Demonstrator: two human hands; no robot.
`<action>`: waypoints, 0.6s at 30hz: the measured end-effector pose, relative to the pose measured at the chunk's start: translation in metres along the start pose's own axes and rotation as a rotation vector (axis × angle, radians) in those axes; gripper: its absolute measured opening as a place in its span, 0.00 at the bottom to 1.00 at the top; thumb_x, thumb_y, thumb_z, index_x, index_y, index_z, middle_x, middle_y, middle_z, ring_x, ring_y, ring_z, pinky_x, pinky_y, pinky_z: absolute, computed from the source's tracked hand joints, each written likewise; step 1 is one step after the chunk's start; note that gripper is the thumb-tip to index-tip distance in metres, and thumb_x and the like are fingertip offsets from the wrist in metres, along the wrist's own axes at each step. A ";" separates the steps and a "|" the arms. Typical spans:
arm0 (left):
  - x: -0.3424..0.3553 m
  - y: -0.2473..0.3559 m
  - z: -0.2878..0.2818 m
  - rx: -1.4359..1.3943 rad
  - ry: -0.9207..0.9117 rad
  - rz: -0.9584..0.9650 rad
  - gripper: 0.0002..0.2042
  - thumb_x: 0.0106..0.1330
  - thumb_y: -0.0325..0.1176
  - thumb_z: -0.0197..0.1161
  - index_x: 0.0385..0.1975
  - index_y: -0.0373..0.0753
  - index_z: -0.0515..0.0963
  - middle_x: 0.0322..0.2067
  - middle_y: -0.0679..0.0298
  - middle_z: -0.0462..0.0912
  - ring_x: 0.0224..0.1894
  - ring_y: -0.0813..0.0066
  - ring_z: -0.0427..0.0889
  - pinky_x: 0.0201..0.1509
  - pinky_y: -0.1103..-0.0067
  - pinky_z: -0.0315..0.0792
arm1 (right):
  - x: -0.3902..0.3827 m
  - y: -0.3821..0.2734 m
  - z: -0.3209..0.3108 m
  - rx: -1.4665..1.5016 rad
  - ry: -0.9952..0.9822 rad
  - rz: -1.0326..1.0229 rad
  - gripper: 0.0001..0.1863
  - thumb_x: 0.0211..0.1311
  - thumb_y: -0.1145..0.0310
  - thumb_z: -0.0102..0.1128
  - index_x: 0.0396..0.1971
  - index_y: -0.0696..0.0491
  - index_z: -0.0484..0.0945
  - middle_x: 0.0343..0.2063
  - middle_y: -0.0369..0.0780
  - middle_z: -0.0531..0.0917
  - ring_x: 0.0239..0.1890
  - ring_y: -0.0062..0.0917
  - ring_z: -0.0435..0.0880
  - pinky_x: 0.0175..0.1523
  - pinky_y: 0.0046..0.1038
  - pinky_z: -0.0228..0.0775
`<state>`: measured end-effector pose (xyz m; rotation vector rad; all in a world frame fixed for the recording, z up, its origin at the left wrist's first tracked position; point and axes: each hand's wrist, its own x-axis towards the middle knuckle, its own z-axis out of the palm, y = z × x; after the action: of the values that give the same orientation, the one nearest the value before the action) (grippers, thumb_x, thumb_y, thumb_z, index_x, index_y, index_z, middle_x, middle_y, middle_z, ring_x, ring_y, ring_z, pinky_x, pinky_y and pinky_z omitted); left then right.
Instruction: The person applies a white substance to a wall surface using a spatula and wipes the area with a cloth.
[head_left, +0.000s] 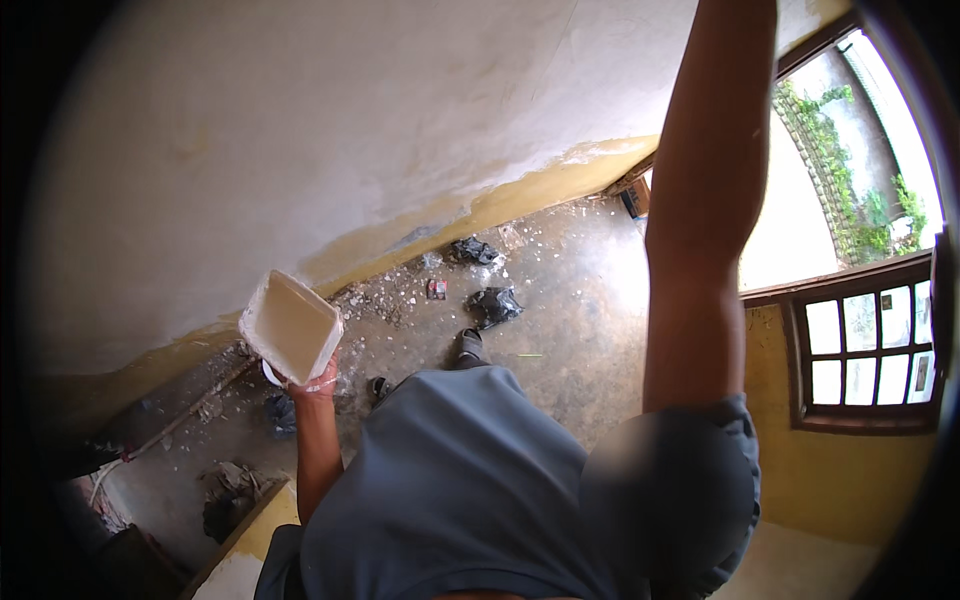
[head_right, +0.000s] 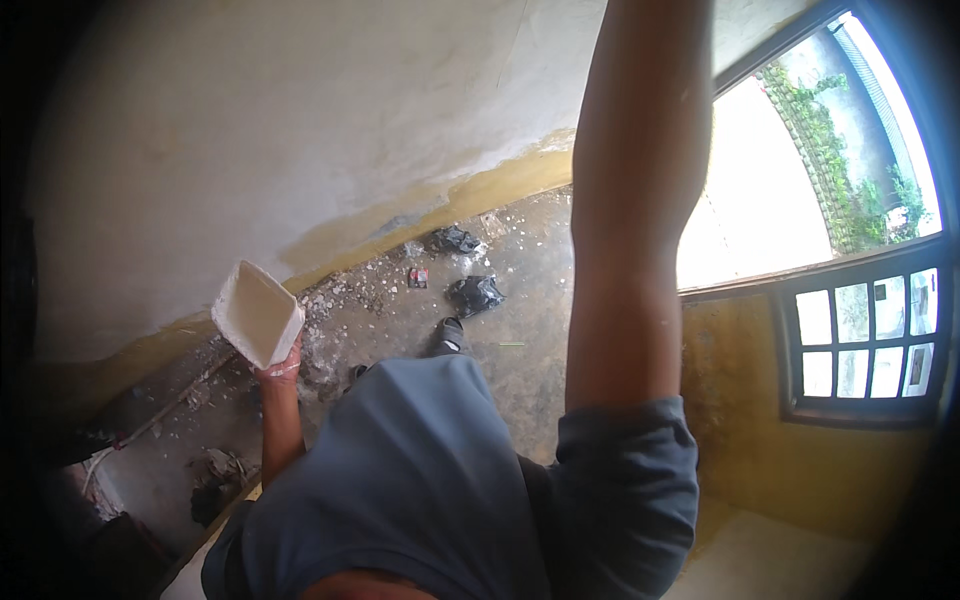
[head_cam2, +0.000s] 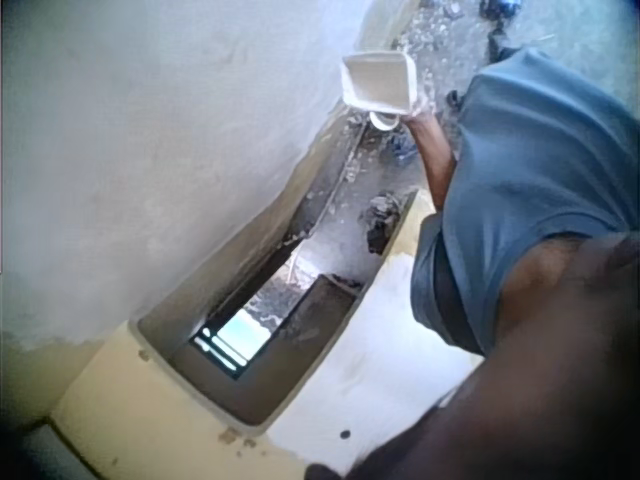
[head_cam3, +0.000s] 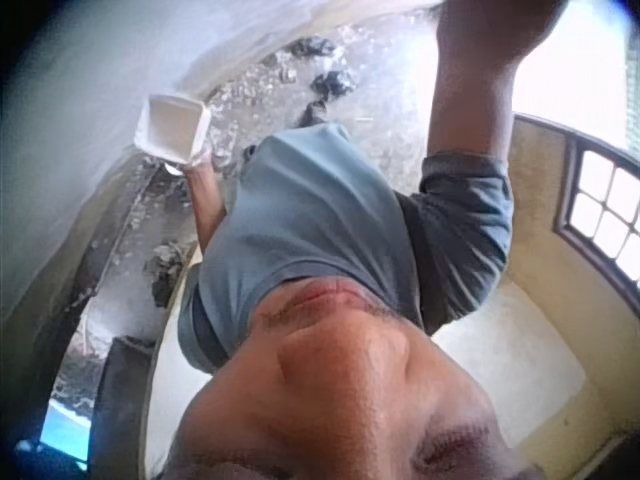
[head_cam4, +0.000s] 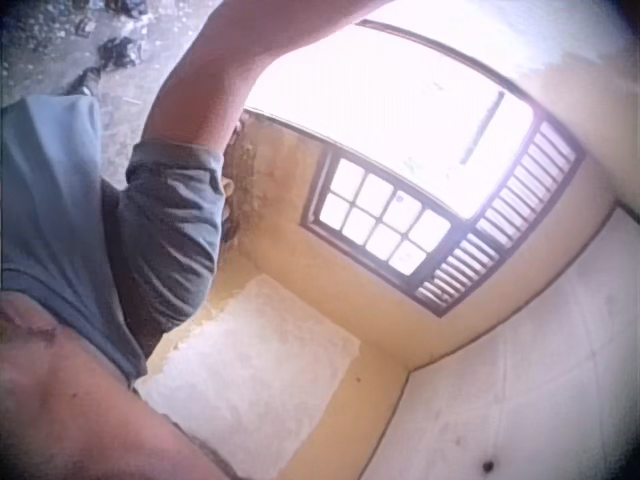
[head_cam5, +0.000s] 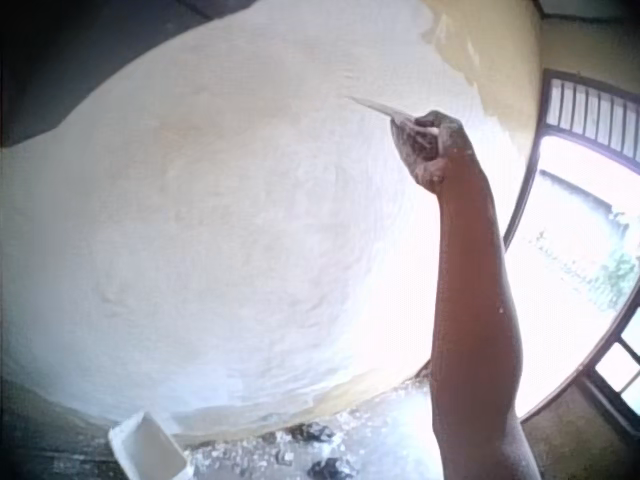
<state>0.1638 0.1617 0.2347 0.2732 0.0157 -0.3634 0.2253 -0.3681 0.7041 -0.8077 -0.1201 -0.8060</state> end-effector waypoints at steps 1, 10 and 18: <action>-0.001 -0.001 -0.001 -0.014 0.042 -0.007 0.32 0.62 0.42 0.68 0.67 0.49 0.65 0.63 0.57 0.72 0.62 0.55 0.74 0.59 0.50 0.75 | -0.021 0.022 -0.042 -0.076 0.030 0.021 0.08 0.59 0.77 0.52 0.32 0.68 0.69 0.33 0.51 0.78 0.36 0.42 0.81 0.45 0.39 0.83; -0.004 -0.034 -0.007 0.009 0.068 -0.026 0.33 0.64 0.50 0.64 0.69 0.50 0.63 0.65 0.58 0.70 0.64 0.53 0.72 0.61 0.46 0.71 | -0.184 0.248 -0.382 -0.241 0.884 0.440 0.09 0.66 0.74 0.56 0.43 0.61 0.74 0.43 0.46 0.78 0.41 0.42 0.81 0.45 0.45 0.84; -0.001 -0.068 0.019 -0.006 -0.088 -0.043 0.32 0.65 0.52 0.62 0.67 0.48 0.65 0.64 0.59 0.71 0.65 0.54 0.72 0.64 0.47 0.69 | -0.159 0.267 -0.379 -0.204 0.762 0.529 0.10 0.66 0.72 0.57 0.44 0.60 0.74 0.44 0.45 0.77 0.44 0.41 0.80 0.46 0.43 0.83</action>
<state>0.1384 0.0960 0.2352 0.2514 -0.0637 -0.4177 0.2220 -0.4207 0.2168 -0.6305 0.8335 -0.5752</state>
